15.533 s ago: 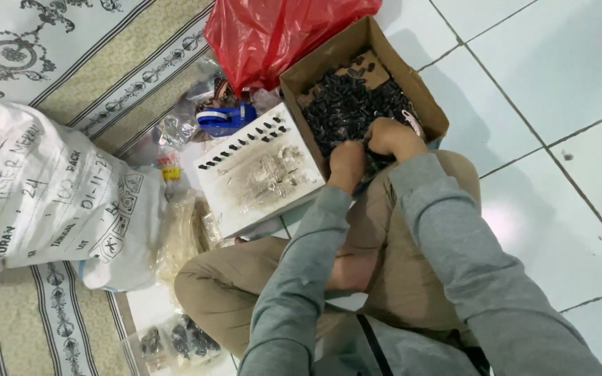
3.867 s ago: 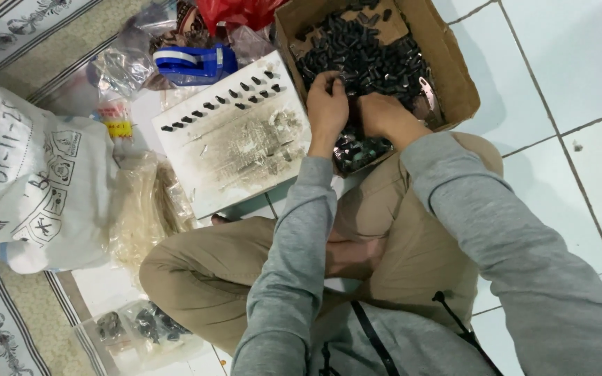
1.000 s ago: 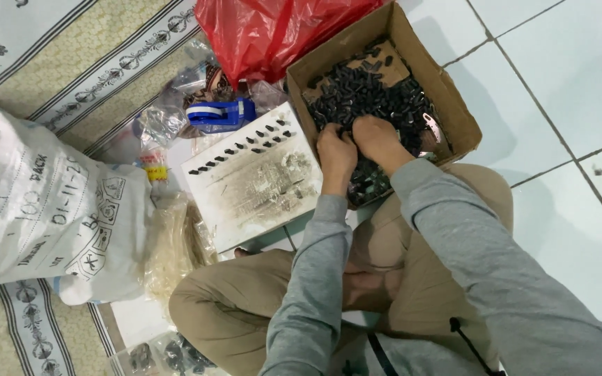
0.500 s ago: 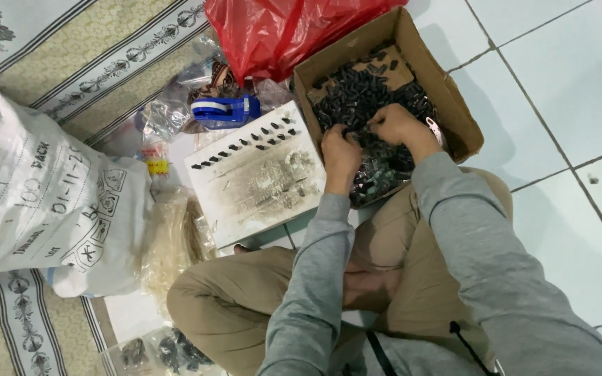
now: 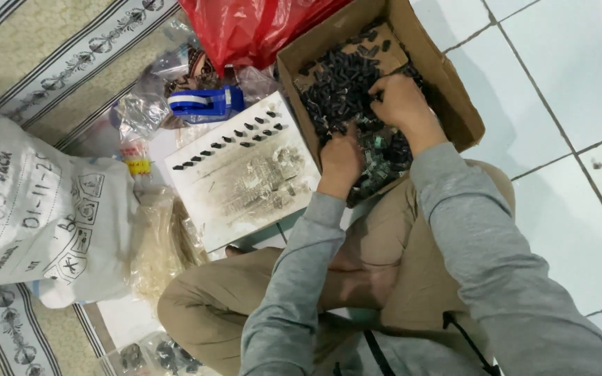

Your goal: Assembling small black components into a white template board while sitting on the floor.

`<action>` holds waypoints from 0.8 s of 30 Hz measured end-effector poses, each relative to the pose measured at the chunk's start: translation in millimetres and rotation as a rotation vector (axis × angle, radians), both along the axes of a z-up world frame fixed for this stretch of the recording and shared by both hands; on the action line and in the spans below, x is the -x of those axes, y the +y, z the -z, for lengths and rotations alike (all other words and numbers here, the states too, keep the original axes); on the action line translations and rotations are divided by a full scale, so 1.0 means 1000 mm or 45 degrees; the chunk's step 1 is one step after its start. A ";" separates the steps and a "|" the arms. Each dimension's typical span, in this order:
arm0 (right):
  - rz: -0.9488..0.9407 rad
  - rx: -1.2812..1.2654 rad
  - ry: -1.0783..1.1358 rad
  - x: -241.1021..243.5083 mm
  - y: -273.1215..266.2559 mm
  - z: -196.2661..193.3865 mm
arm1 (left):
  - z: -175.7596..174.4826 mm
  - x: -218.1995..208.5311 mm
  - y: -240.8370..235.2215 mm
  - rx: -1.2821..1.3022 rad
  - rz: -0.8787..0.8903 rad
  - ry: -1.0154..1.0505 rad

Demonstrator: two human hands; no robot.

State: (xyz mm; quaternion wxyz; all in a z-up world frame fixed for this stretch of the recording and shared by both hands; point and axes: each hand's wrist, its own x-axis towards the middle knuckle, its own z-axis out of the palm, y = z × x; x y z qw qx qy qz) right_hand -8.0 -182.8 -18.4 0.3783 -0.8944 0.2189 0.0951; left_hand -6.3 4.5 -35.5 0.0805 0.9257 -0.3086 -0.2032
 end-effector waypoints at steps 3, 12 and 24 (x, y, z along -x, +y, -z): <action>-0.054 0.158 -0.120 -0.009 0.018 -0.045 | -0.047 -0.014 -0.009 -0.051 -0.029 -0.087; -0.271 0.268 0.051 -0.054 0.027 -0.039 | 0.006 -0.090 -0.037 -0.214 -0.091 -0.117; -0.104 0.285 -0.087 -0.066 -0.011 -0.015 | -0.015 -0.074 -0.030 -0.219 -0.084 0.173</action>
